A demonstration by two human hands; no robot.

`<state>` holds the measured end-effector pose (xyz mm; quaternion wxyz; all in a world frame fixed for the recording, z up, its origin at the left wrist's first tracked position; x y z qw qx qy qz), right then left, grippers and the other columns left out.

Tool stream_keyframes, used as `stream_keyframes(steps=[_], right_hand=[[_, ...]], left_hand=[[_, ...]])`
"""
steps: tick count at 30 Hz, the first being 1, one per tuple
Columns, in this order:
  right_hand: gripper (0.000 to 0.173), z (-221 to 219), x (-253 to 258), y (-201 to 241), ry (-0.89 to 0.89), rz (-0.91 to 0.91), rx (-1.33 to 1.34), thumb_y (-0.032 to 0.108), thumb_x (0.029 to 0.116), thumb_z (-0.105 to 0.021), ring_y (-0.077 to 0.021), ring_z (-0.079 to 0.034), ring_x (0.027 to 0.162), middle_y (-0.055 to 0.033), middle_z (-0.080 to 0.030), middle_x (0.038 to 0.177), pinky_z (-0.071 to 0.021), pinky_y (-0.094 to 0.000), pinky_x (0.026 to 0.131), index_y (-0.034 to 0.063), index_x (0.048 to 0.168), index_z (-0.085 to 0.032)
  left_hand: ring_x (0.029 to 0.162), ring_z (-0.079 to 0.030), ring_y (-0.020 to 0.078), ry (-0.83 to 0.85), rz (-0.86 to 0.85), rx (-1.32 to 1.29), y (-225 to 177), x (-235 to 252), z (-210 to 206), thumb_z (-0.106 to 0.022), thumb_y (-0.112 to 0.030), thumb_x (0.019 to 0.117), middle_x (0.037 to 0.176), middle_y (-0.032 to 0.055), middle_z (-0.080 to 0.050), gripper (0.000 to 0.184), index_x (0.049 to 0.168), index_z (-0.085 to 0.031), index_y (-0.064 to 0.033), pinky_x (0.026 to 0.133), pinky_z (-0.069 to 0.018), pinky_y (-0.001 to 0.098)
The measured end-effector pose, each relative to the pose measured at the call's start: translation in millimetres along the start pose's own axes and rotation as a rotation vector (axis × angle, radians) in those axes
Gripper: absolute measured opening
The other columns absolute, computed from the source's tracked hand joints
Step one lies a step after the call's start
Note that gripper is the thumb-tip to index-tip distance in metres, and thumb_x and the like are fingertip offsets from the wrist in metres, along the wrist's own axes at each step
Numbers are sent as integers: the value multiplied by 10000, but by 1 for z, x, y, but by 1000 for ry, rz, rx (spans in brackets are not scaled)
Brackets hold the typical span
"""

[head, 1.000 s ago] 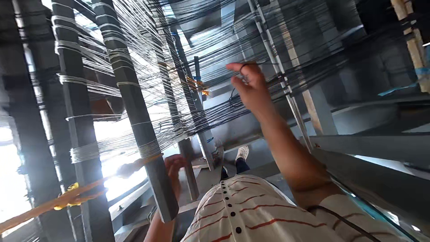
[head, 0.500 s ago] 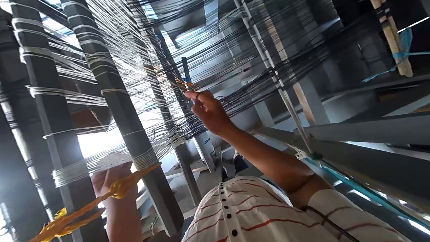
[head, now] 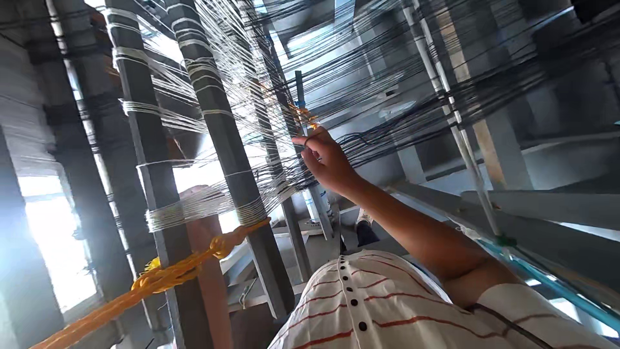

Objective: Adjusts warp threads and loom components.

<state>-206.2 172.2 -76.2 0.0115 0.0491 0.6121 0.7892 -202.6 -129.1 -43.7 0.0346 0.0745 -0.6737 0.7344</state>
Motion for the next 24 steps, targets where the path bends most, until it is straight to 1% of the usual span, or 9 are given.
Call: stream_keyframes(steps=[1, 2, 3, 6, 9, 12, 17, 22, 24], right_hand=[[318, -1, 0, 1, 15, 13, 27, 27, 983, -501, -199, -600, 876, -198, -631, 1093, -517, -307, 760, -38, 1219, -704], [302, -3, 0, 1, 33, 16, 51, 33, 990, -511, -180, -601, 871, -185, -634, 1087, -518, -292, 765, -37, 1207, -708], [286, -5, 0, 1, 43, 21, 71, 37, 992, -527, -169, -596, 862, -176, -635, 1072, -515, -282, 764, -38, 1197, -712], [252, -12, 1, 0, 58, 53, 92, 38, 977, -571, -199, -611, 866, -189, -657, 1035, -521, -311, 783, -47, 1155, -727], [219, -21, 5, 0, 97, 63, 96, 28, 969, -600, -200, -608, 848, -174, -638, 1018, -528, -313, 776, -40, 1120, -744], [221, -27, 7, -2, 126, 67, 73, 10, 967, -584, -186, -582, 800, -167, -622, 1007, -510, -301, 729, -33, 1110, -746], [217, -3, 13, -7, 2, 106, 53, 12, 971, -572, -199, -617, 830, -183, -646, 1029, -535, -302, 748, -30, 1074, -758], [180, 16, 19, -16, -76, 107, 78, 47, 967, -603, -258, -627, 1097, -199, -640, 1209, -532, -359, 928, -16, 1005, -767], [188, 14, 18, -17, -65, 126, 94, 37, 971, -591, -266, -647, 1107, -190, -681, 1186, -532, -373, 947, -23, 1004, -766]], left_hand=[[954, -602, 12, -177, 201, 18, 0, -3, 0, -217, 51, 1054, 1009, -3, -624, 302, 1173, -488, -10, 910, -504, 207], [969, -598, 20, -232, 252, -15, -12, -4, -14, -200, 31, 1063, 1025, 9, -626, 314, 1179, -490, 1, 903, -498, 199], [913, -670, -4, -248, 252, -44, -23, 0, -32, -195, 31, 1034, 952, -29, -719, 367, 1059, -554, -38, 836, -550, 167], [861, -638, -40, -90, 392, -37, -32, 16, -70, -165, 52, 1050, 882, -73, -664, 356, 985, -496, -63, 793, -530, 123], [858, -665, 3, 81, 352, -61, 0, 27, -65, -300, -15, 1064, 939, -39, -691, 254, 1081, -546, -74, 759, -559, 153], [998, -695, 83, 247, 301, -42, 5, 28, -75, -424, -76, 1061, 1088, 9, -731, 224, 1165, -622, -78, 868, -578, 233], [1178, -660, 168, 451, 222, -266, 15, 30, -87, -461, -120, 1068, 1225, 33, -706, 249, 1255, -624, -104, 1057, -519, 336], [1070, -716, 149, 536, 97, -176, 34, 41, -93, -513, -307, 1060, 1141, 11, -757, 272, 1195, -697, -158, 965, -571, 322], [1063, -711, 122, 511, 128, -159, 41, 37, -92, -482, -263, 1076, 1141, -13, -751, 251, 1213, -668, -166, 952, -574, 295]])
Point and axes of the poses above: each hand's wrist, its own x-axis towards the middle knuckle, its own z-axis out of the back of the hand, y = z × x, the point moved 9 cm from there along x, towards the middle knuckle
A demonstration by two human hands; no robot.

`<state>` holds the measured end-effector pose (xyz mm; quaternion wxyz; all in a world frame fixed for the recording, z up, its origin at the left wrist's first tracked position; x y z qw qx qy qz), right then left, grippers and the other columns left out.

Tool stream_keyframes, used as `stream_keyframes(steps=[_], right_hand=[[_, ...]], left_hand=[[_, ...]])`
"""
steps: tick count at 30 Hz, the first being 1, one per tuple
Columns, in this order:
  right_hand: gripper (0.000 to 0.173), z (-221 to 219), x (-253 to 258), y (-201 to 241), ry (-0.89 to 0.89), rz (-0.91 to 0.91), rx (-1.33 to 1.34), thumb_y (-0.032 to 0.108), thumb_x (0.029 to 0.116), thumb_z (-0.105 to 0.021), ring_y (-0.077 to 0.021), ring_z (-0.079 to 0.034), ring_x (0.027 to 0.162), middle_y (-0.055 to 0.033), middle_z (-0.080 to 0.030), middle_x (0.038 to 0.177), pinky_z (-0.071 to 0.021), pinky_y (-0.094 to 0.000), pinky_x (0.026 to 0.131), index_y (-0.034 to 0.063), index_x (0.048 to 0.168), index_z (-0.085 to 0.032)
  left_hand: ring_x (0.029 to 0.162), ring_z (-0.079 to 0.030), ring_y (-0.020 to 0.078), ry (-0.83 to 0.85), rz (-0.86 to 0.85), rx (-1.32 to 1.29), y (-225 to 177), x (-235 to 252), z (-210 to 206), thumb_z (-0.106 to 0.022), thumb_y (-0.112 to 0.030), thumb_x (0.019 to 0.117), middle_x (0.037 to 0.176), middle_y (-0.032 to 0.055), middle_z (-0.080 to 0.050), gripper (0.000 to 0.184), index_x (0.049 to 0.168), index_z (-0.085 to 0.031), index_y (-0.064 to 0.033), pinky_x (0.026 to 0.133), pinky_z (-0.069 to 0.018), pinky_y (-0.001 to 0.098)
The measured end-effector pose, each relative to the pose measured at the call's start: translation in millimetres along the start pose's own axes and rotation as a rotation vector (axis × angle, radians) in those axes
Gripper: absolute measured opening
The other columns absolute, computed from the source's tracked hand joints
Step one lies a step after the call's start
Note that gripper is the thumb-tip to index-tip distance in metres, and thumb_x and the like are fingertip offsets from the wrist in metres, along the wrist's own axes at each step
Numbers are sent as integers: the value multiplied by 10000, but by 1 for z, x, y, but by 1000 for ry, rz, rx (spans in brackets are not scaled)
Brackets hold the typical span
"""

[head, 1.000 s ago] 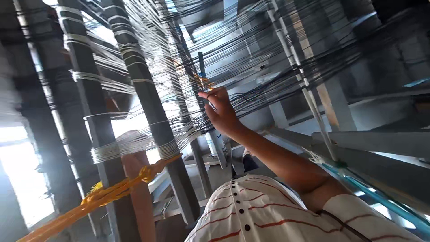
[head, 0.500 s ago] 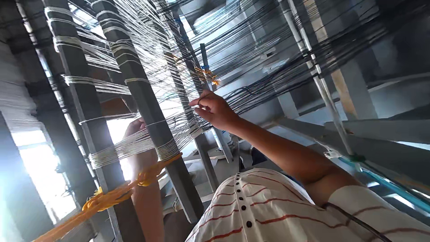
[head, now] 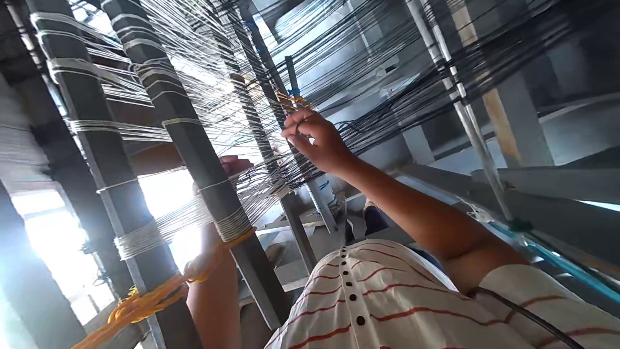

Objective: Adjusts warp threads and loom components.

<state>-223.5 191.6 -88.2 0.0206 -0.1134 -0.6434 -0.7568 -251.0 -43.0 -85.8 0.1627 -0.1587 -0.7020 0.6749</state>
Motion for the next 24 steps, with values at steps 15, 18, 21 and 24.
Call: stream_keyframes(steps=[15, 18, 21, 24], right_hand=[[239, -57, -10, -18, 301, -219, 45, 65, 1022, -558, -246, -671, 912, -181, -706, 1038, -541, -396, 873, -21, 1141, -747], [202, -60, -16, -19, 331, -206, -15, 67, 1012, -592, -260, -649, 888, -165, -686, 993, -538, -422, 835, -3, 1093, -765], [199, -61, -19, -21, 381, -278, -24, 99, 1015, -609, -261, -650, 939, -160, -685, 1037, -538, -431, 879, 17, 1111, -763], [263, -63, -18, -23, 445, -357, -6, 158, 1041, -570, -247, -644, 997, -178, -685, 1123, -515, -391, 931, 0, 1159, -742]], left_hand=[[1091, -677, 97, 47, 82, 128, -21, -11, -27, -477, -222, 1051, 1293, -22, -680, 245, 1217, -641, -147, 957, -546, 264], [996, -676, 60, -75, 222, 155, -40, -10, -34, -433, -54, 1036, 1132, 1, -709, 215, 1130, -626, -38, 902, -539, 207], [913, -683, 33, -211, 354, 103, -51, -14, -39, -388, 26, 1040, 1019, -3, -718, 238, 1126, -609, 9, 839, -546, 168], [785, -728, 91, -321, 357, 46, -23, -3, -15, -348, 53, 1025, 897, 21, -753, 255, 994, -594, -5, 720, -594, 217]])
Point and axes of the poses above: each hand's wrist, its own x-axis towards the middle knuckle, its own z-axis out of the back of the hand, y = z × x, the point moved 9 cm from there along x, towards the middle knuckle
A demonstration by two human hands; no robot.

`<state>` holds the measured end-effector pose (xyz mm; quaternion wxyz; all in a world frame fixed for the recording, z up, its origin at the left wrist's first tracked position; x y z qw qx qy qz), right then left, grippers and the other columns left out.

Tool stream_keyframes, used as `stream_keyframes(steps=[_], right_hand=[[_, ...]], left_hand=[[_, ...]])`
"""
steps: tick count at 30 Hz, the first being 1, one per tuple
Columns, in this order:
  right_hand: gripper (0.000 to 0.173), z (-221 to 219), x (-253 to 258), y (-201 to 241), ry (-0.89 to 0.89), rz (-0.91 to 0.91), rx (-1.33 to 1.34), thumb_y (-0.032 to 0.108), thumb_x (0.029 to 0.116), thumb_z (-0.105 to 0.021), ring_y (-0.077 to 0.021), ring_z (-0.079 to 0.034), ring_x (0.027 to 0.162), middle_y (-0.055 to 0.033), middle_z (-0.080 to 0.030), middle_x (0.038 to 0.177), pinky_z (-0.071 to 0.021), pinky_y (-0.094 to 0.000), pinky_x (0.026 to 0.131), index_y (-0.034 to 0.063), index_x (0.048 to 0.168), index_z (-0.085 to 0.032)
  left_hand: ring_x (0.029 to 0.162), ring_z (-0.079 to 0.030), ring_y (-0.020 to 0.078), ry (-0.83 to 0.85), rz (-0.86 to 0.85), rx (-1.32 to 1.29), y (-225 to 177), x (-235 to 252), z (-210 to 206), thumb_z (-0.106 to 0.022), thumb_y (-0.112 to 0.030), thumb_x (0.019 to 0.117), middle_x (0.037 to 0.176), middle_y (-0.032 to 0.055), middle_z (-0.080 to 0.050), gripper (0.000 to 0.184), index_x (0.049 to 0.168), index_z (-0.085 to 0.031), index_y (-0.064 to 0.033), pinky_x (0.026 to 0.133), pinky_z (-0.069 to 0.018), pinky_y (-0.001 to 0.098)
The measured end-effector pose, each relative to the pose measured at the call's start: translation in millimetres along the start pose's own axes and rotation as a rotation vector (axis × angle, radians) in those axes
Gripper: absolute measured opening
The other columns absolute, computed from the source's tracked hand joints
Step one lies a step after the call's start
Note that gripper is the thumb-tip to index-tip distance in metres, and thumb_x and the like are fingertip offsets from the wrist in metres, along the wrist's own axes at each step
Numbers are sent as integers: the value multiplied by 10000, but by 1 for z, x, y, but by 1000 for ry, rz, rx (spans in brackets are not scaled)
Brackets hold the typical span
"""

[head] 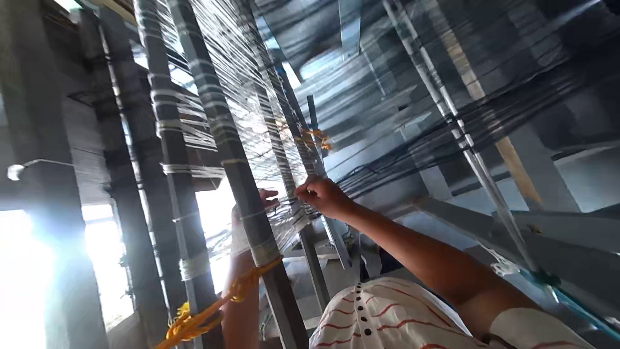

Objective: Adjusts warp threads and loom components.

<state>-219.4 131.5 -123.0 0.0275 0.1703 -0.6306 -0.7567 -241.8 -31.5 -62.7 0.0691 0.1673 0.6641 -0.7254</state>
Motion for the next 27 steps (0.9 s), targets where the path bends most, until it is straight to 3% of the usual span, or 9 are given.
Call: stream_keyframes(steps=[2, 5, 10, 12, 14, 16, 20, 23, 27], right_hand=[[303, -1, 1, 0, 15, 8, 1, 177, 1049, -538, -251, -640, 1010, -193, -687, 1137, -497, -377, 945, -18, 1174, -732], [299, -1, 3, -1, 7, 36, 5, 162, 1046, -529, -255, -643, 1042, -200, -689, 1142, -494, -374, 967, -22, 1171, -730], [278, 3, 4, 4, -47, 75, 46, 125, 1034, -538, -231, -664, 1059, -198, -707, 1137, -499, -346, 982, -51, 1141, -725], [283, 5, 5, 3, -61, 54, 52, 130, 1038, -536, -218, -676, 1022, -191, -711, 1123, -520, -340, 958, -48, 1173, -710], [295, 4, 5, -1, -75, 29, 39, 145, 1041, -544, -232, -674, 964, -191, -711, 1081, -531, -374, 916, -29, 1222, -698], [291, 6, 3, -1, -92, 11, 33, 130, 1043, -553, -237, -681, 959, -176, -713, 1091, -542, -406, 909, 2, 1268, -685], [269, 10, -6, 4, -178, 67, 57, 87, 1030, -575, -200, -667, 862, -158, -713, 1083, -555, -378, 821, 7, 1262, -685], [272, 11, -14, 4, -206, 69, 63, 84, 1027, -573, -190, -654, 821, -152, -710, 1058, -553, -371, 786, 12, 1265, -684], [280, 14, -16, 4, -219, 27, 75, 93, 1040, -553, -206, -664, 871, -163, -698, 1129, -551, -380, 818, 17, 1280, -678]], left_hand=[[799, -759, 171, 81, -140, -118, 27, 22, 18, -402, 30, 1007, 927, 79, -777, 231, 984, -627, -19, 720, -634, 299], [855, -771, 187, 188, -255, -212, 26, 25, 19, -510, -67, 1022, 983, 72, -785, 159, 1142, -615, -67, 767, -641, 319], [760, -678, 37, -192, 140, -62, -66, -30, -35, -334, 139, 1015, 845, 33, -686, 239, 1151, -530, 125, 763, -540, 151], [819, -724, 89, -117, -3, -97, -32, -9, -11, -377, 123, 999, 897, 45, -736, 218, 1109, -562, 91, 777, -592, 212], [871, -751, 172, -19, -112, -145, 17, 10, 18, -424, 29, 1008, 955, 75, -764, 229, 1181, -575, 32, 795, -624, 320], [912, -742, 157, -27, -117, -97, 27, 5, 26, -447, -30, 1024, 1004, 67, -754, 261, 1254, -560, 18, 832, -619, 329], [656, -559, 4, -423, -153, 34, -19, -57, 29, -453, 169, 930, 759, 78, -622, 127, 924, -579, 161, 649, -474, 114], [735, -677, 1, -133, -42, -135, -10, -46, 4, -378, 99, 1022, 830, 4, -713, 242, 1043, -611, 39, 693, -546, 133], [663, -644, -42, -157, -164, -234, -25, -56, 0, -371, 147, 956, 727, -9, -695, 277, 869, -605, 27, 660, -525, 95]])
Point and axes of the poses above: each hand's wrist, its own x-axis towards the middle knuckle, its own z-axis out of the back of the hand, y = z × x, the point moved 9 cm from there along x, towards the middle knuckle
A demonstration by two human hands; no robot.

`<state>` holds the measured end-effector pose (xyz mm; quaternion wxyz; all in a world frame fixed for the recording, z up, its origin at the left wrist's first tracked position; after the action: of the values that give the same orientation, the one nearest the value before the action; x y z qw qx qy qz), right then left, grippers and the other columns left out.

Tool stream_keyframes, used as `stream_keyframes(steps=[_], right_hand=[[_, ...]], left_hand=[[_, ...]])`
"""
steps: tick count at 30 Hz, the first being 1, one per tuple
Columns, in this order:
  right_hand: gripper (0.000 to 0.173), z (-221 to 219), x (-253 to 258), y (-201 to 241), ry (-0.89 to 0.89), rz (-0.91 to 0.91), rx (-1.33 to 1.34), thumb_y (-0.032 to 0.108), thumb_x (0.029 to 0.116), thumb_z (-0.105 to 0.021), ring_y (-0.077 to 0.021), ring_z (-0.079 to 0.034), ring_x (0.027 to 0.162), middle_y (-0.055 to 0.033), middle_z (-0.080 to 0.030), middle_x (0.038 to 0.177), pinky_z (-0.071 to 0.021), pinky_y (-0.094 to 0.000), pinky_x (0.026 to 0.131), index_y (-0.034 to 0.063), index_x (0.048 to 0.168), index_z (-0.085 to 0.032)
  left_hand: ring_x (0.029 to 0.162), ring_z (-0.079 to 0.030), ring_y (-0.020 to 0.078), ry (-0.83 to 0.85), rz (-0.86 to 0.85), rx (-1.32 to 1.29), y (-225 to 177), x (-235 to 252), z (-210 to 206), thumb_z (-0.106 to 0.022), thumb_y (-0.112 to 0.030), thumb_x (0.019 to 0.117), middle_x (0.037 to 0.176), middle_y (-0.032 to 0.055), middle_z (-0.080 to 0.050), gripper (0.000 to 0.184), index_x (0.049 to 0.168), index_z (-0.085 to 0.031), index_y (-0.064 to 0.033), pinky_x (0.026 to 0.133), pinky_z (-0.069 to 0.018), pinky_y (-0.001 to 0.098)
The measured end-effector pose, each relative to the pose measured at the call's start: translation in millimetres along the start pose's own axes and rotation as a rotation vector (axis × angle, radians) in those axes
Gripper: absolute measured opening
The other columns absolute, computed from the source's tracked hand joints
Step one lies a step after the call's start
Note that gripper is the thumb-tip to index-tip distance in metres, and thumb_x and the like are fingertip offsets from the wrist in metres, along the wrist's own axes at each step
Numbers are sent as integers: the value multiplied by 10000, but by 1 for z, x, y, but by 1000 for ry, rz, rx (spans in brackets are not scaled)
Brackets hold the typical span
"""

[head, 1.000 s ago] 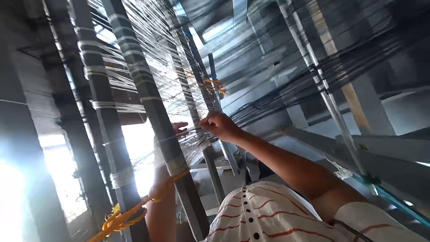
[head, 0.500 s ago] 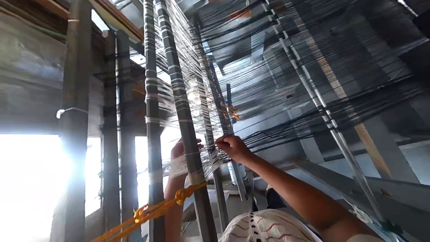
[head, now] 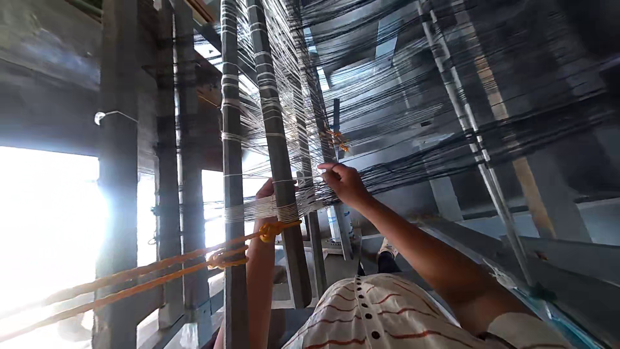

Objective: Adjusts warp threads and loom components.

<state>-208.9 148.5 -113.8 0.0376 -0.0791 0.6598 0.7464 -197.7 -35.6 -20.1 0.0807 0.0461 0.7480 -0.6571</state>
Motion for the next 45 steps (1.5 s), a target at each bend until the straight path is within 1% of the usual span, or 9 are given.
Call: stream_keyframes(steps=[3, 7, 12, 18, 22, 27, 33, 37, 45], right_hand=[[235, 9, 1, 10, -113, 125, -58, 85, 1014, -581, -281, -651, 1047, -193, -690, 1158, -524, -430, 936, 2, 1162, -743], [250, 25, 1, 18, -335, 307, -152, 186, 995, -601, -359, -563, 1095, -168, -650, 1095, -419, -569, 948, 26, 977, -792], [308, 22, 0, 20, -303, 325, -80, 177, 1048, -504, -306, -572, 1173, -167, -649, 1190, -453, -493, 1013, -34, 1012, -725], [324, -3, 6, 23, -109, 281, 41, 140, 1063, -463, -216, -663, 1063, -180, -697, 1118, -532, -357, 952, -65, 1074, -713], [339, -8, 7, 25, -87, 264, 106, 137, 1066, -454, -217, -680, 1093, -195, -712, 1137, -528, -350, 989, -74, 1111, -716], [353, -10, 9, 21, -70, 238, 135, 148, 1072, -442, -206, -681, 1111, -195, -714, 1157, -524, -335, 1006, -73, 1149, -706], [337, -22, 11, 13, -17, 197, 108, 139, 1071, -444, -207, -675, 1139, -182, -714, 1176, -520, -364, 1027, -57, 1177, -697], [341, -22, 10, 12, -22, 223, 77, 133, 1069, -432, -191, -678, 1114, -168, -719, 1168, -528, -362, 1000, -50, 1170, -701], [337, -17, 11, 6, -73, 249, 106, 140, 1057, -440, -198, -582, 1281, -175, -599, 1395, -487, -355, 1063, -49, 1135, -707]], left_hand=[[554, -563, -48, -54, -154, -2, -24, -4, -8, -425, 190, 883, 615, -4, -621, 249, 722, -543, 40, 590, -470, 78], [684, -661, -25, 43, 39, 37, 2, 14, -7, -350, 98, 1008, 757, -22, -709, 298, 923, -620, 6, 683, -538, 121], [722, -616, -87, 33, -142, 100, -7, 4, -1, -493, 114, 961, 792, -44, -671, 185, 899, -639, 21, 695, -513, 68], [828, -736, 134, 157, 16, -30, 82, 56, 30, -403, 10, 1047, 923, 81, -745, 219, 1158, -578, 81, 742, -617, 273], [901, -743, 172, 182, -13, -80, 64, 45, 20, -606, -139, 955, 988, 81, -766, 206, 1102, -639, 1, 782, -608, 287], [837, -731, 131, 110, 85, -10, 65, 51, 16, -358, 48, 1029, 916, 64, -751, 251, 1122, -592, 46, 758, -607, 271], [894, -685, 105, 56, 108, 202, 63, 47, 21, -433, -18, 1062, 1041, 92, -706, 253, 1253, -564, 84, 821, -577, 269], [764, -584, 17, -173, 154, 271, 24, 13, 19, -455, 101, 1006, 869, 59, -643, 172, 1080, -610, 87, 748, -506, 162], [803, -695, 47, -5, 81, 74, 61, 33, 26, -464, 14, 1026, 896, -17, -726, 205, 1020, -658, -54, 759, -586, 218]])
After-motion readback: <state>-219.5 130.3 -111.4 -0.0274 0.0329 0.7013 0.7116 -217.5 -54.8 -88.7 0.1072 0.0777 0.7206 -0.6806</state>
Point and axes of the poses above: each hand's wrist, its own x-axis towards the middle knuckle, its own z-axis out of the back of the hand, y = z × x, the point moved 9 cm from there along x, towards the middle knuckle
